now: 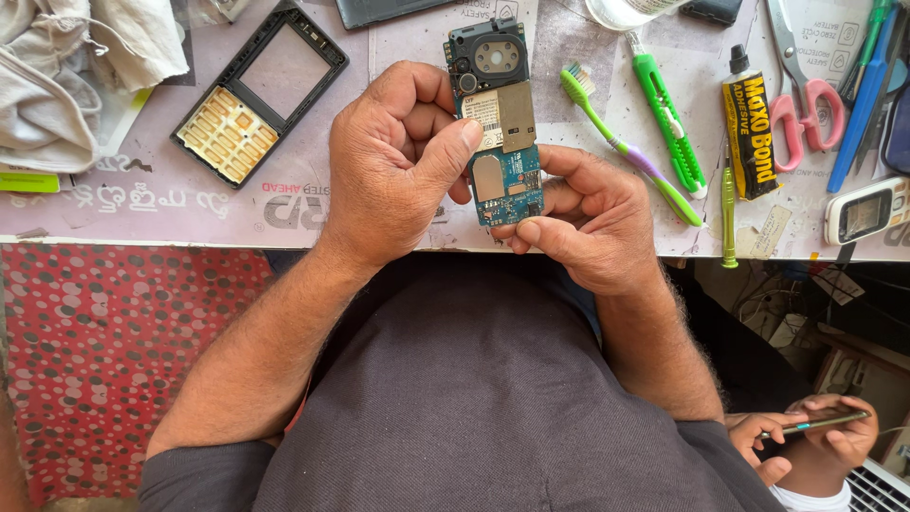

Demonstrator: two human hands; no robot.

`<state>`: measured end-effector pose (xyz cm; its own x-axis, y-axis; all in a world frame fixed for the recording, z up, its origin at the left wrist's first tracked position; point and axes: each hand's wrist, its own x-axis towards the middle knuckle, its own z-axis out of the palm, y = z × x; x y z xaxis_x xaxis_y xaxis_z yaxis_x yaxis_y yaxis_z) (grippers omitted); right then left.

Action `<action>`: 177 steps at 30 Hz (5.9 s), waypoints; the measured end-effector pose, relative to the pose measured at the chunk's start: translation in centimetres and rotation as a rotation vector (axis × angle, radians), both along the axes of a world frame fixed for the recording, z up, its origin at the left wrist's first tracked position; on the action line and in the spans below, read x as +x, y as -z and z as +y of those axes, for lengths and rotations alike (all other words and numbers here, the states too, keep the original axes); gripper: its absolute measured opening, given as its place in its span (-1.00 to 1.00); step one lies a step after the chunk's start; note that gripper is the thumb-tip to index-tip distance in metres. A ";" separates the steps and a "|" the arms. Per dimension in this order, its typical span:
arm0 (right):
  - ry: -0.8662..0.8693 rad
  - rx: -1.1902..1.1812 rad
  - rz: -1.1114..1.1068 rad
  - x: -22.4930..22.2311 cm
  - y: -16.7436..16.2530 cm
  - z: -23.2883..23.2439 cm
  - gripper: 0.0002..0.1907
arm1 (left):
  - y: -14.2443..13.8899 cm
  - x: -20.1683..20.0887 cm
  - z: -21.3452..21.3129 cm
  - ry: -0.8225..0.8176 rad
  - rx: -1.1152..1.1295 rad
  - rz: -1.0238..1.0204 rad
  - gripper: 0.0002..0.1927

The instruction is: The person cleans a small metallic component with a toothbrush, then places it onto a mobile phone motherboard. They align and press the component into place, then insert the motherboard into the phone's front housing. The person continues to adjust the component within the housing.

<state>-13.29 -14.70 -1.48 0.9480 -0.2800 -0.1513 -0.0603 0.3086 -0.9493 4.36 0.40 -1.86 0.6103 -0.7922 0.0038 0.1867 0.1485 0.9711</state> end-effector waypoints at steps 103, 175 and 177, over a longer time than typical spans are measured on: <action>0.081 0.592 -0.151 -0.2 0.9 -1.9 -0.44 | 0.4 2.9 3.1 0.198 -0.239 0.826 -0.42; 0.101 0.484 -0.172 -0.3 0.6 -1.4 -0.38 | -0.2 2.0 3.5 0.153 -0.182 0.624 -0.53; 0.103 0.478 -0.166 -0.3 0.5 -1.4 -0.38 | 0.0 2.0 3.4 0.157 -0.206 0.630 -0.50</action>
<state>-13.57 -16.07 -2.03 0.9414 -0.3090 -0.1353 0.1322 0.7069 -0.6948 6.35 3.78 -1.81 0.4235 -0.8926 -0.1543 0.7420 0.2441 0.6243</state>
